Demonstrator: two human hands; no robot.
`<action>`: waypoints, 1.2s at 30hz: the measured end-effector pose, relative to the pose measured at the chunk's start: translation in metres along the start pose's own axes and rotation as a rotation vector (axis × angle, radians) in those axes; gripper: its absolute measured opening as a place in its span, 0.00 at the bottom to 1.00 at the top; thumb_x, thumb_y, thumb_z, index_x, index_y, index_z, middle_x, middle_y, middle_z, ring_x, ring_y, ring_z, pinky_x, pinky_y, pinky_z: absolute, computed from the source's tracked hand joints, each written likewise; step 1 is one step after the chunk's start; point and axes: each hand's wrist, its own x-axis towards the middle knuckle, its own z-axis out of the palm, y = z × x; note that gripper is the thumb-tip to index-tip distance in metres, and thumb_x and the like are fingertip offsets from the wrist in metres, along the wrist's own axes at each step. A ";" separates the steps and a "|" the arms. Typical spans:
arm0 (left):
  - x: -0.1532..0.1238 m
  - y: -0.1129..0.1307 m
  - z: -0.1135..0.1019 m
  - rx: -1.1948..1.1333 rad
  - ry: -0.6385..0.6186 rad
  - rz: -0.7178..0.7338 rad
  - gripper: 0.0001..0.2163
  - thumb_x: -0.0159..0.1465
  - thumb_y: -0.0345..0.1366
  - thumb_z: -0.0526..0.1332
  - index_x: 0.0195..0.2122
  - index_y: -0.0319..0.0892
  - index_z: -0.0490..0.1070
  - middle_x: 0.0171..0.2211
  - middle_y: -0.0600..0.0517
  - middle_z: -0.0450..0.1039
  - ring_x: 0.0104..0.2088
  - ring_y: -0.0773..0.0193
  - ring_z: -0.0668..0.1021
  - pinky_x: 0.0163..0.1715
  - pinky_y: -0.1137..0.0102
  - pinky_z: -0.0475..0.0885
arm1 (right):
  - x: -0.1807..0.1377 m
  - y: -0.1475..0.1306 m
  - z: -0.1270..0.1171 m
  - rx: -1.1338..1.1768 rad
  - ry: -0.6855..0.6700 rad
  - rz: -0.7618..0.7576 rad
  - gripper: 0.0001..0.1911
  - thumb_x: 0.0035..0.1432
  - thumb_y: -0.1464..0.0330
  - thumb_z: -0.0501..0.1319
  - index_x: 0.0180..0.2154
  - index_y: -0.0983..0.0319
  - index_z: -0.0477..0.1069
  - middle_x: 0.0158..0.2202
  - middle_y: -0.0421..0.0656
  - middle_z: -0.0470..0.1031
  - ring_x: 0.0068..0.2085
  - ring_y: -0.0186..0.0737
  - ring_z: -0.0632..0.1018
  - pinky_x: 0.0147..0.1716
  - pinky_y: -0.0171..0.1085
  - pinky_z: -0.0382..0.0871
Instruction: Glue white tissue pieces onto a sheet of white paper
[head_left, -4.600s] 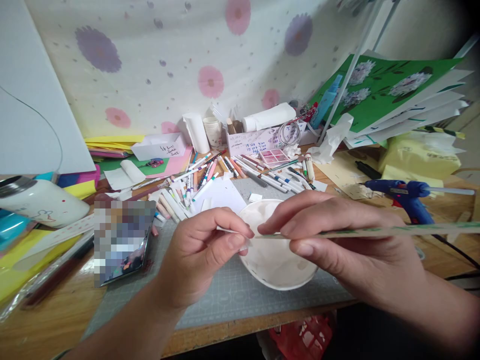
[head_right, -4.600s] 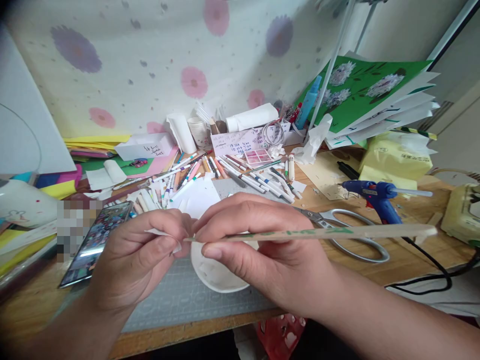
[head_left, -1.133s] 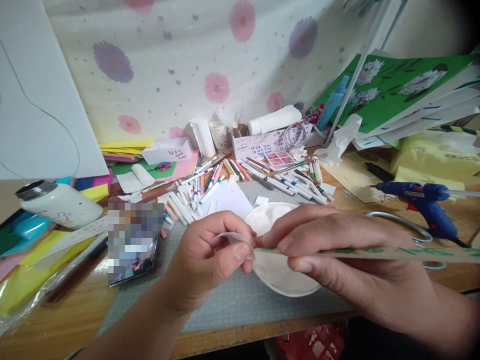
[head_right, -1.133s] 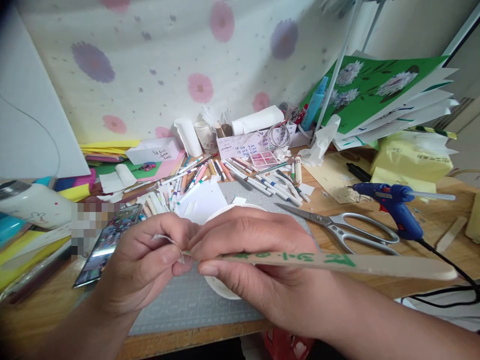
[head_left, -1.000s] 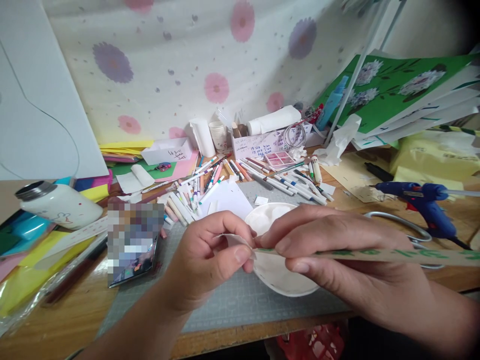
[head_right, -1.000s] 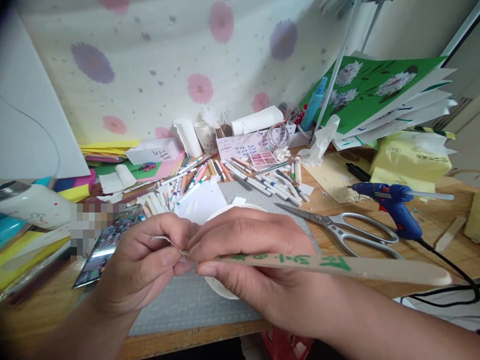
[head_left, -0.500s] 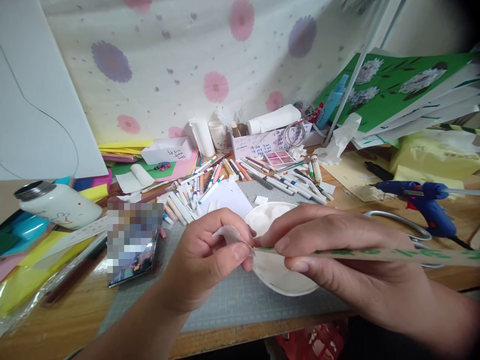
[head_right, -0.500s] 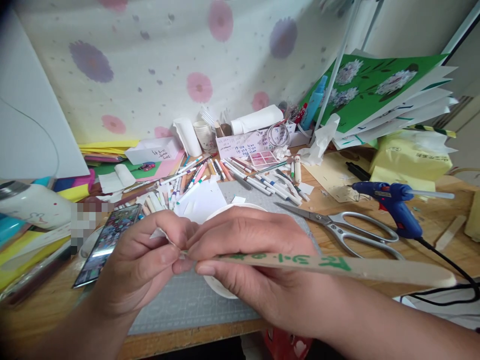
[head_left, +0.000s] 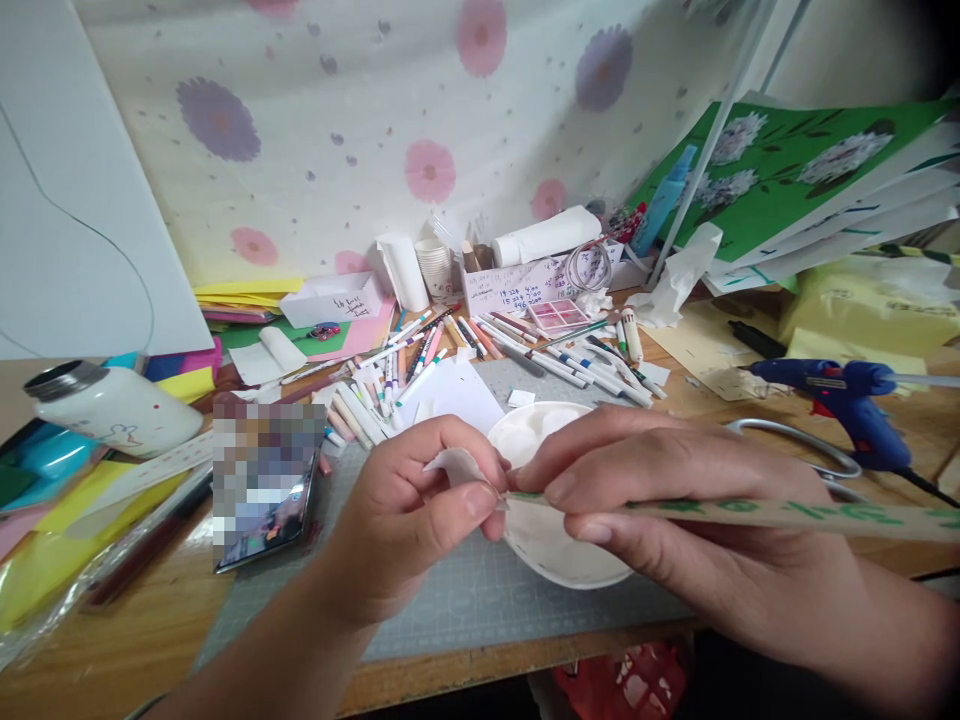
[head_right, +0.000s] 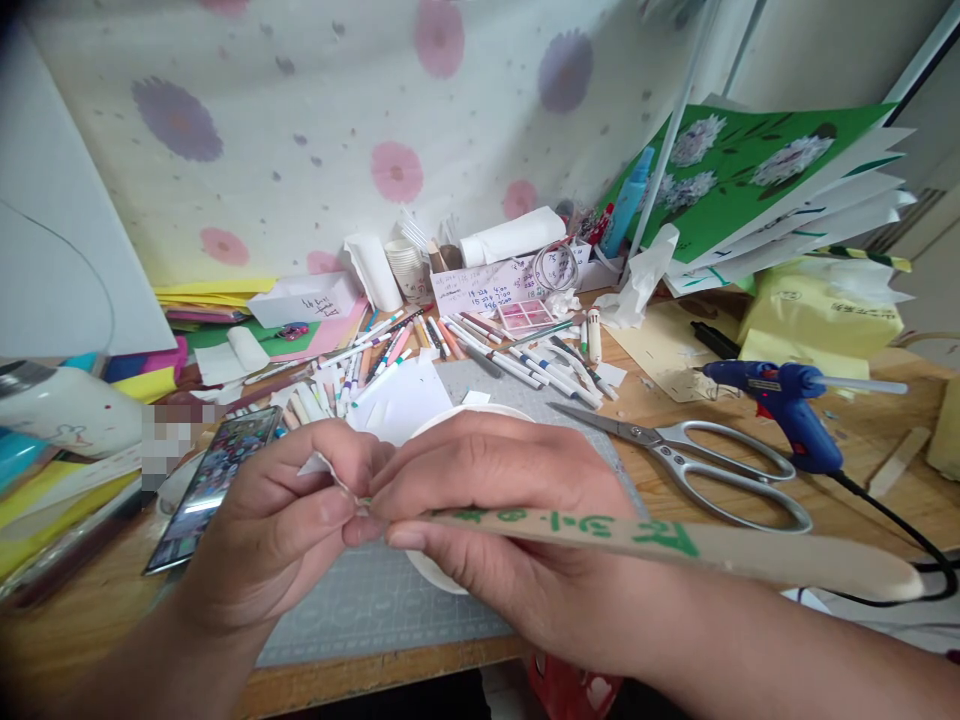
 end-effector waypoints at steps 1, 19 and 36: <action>0.000 0.000 0.000 -0.005 0.001 -0.003 0.03 0.62 0.35 0.65 0.32 0.42 0.73 0.23 0.54 0.71 0.25 0.67 0.69 0.27 0.72 0.64 | 0.000 0.000 -0.001 -0.017 -0.015 0.001 0.06 0.57 0.79 0.64 0.37 0.65 0.77 0.35 0.43 0.82 0.41 0.33 0.81 0.43 0.28 0.76; 0.001 0.002 0.002 -0.032 0.016 -0.012 0.04 0.62 0.36 0.65 0.31 0.41 0.74 0.23 0.53 0.72 0.25 0.67 0.70 0.27 0.72 0.65 | 0.000 -0.001 -0.003 0.006 -0.076 0.041 0.06 0.58 0.77 0.64 0.37 0.63 0.77 0.38 0.44 0.82 0.42 0.35 0.81 0.42 0.30 0.77; 0.002 0.009 0.008 0.852 0.144 0.252 0.02 0.57 0.27 0.66 0.29 0.40 0.77 0.25 0.55 0.76 0.25 0.69 0.76 0.26 0.76 0.69 | -0.002 -0.001 0.003 -0.065 0.046 0.045 0.08 0.55 0.78 0.65 0.37 0.63 0.77 0.37 0.44 0.83 0.41 0.36 0.82 0.41 0.29 0.77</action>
